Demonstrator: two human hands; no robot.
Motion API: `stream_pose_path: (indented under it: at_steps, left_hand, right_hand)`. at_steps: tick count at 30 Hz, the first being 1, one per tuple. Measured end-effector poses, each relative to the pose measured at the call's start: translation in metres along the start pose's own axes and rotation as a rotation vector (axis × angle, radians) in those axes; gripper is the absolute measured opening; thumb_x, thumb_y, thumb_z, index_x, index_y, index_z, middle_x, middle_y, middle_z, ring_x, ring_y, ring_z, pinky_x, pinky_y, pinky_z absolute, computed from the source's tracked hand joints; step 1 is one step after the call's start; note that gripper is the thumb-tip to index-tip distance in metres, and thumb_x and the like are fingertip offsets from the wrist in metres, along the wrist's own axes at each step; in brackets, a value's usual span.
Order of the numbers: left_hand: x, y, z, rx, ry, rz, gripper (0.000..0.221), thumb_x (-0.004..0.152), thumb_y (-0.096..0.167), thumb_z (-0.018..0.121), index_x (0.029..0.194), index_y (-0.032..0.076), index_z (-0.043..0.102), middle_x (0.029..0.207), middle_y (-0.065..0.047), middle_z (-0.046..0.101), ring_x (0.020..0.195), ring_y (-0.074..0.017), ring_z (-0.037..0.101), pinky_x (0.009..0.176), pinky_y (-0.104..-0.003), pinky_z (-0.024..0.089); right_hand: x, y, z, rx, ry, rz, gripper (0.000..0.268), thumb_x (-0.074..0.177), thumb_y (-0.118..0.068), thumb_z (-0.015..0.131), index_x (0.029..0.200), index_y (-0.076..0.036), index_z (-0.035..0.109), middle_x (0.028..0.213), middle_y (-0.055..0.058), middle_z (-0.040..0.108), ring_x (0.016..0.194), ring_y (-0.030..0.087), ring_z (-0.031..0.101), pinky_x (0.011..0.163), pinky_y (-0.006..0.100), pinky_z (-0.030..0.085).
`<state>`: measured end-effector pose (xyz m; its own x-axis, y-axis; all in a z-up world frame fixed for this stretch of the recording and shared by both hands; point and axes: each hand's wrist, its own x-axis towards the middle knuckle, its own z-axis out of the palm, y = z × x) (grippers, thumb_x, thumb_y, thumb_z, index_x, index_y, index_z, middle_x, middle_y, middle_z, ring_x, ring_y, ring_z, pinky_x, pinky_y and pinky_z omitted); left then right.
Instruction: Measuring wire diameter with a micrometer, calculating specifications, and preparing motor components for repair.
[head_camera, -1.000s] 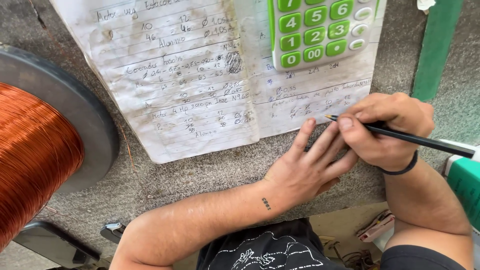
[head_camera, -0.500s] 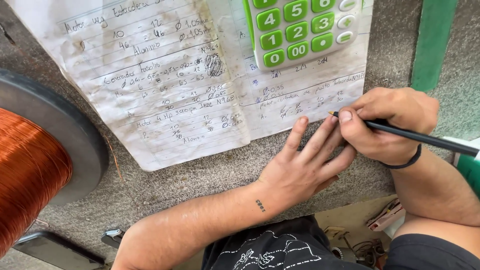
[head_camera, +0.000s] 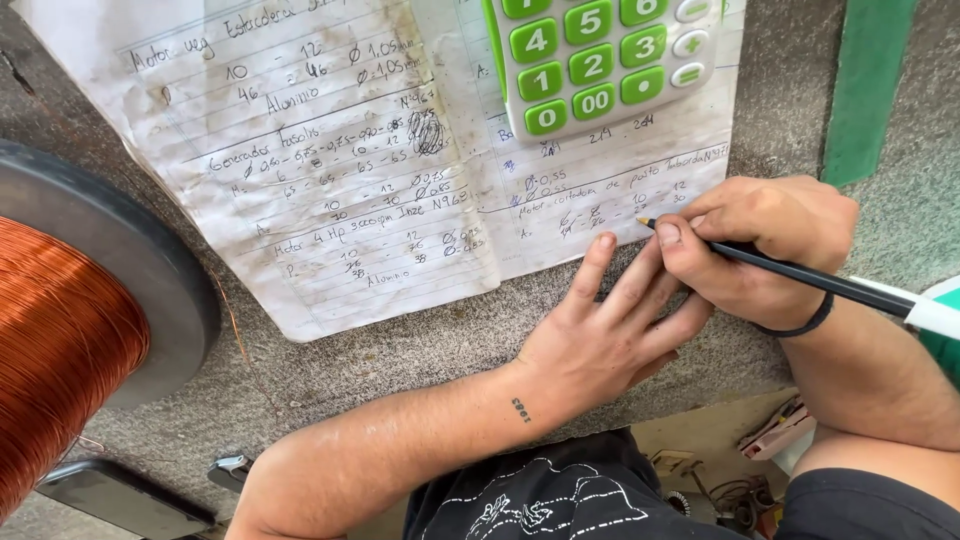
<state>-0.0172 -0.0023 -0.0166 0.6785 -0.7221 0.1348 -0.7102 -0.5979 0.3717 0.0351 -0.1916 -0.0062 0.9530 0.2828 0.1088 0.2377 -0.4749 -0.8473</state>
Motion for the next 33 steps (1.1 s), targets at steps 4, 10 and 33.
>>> stream_pose_path:
  at_steps: [4, 10, 33]
  left_hand:
    - [-0.001, 0.0, 0.0, -0.015, -0.005, -0.002, 0.041, 0.106, 0.049, 0.059, 0.143, 0.03, 0.055, 0.155, -0.008, 0.058, 0.147, -0.0254, 0.049, 0.126, -0.057, 0.025]
    - [0.0, 0.0, -0.002, 0.007, 0.013, -0.012, 0.04, 0.106, 0.05, 0.061, 0.14, 0.03, 0.056, 0.154, -0.006, 0.058, 0.147, -0.024, 0.049, 0.127, -0.056, 0.024]
    - [-0.002, -0.001, -0.001, -0.01, -0.015, 0.012, 0.049, 0.104, 0.052, 0.065, 0.146, 0.031, 0.054, 0.157, -0.006, 0.054, 0.15, -0.0256, 0.046, 0.127, -0.057, 0.023]
  right_hand:
    - [-0.001, 0.001, 0.001, 0.0, 0.028, 0.014, 0.025, 0.089, 0.009, 0.08, 0.082, 0.001, 0.058, 0.072, 0.015, 0.068, 0.075, 0.032, 0.076, 0.062, 0.037, 0.06]
    - [0.0, -0.002, 0.0, -0.025, -0.014, 0.013, 0.025, 0.089, 0.006, 0.078, 0.075, 0.002, 0.058, 0.073, 0.018, 0.069, 0.073, 0.033, 0.076, 0.06, 0.037, 0.058]
    - [-0.008, 0.002, 0.002, -0.031, 0.047, 0.033, 0.026, 0.089, 0.011, 0.082, 0.081, 0.004, 0.058, 0.074, 0.018, 0.068, 0.075, 0.033, 0.075, 0.066, 0.039, 0.061]
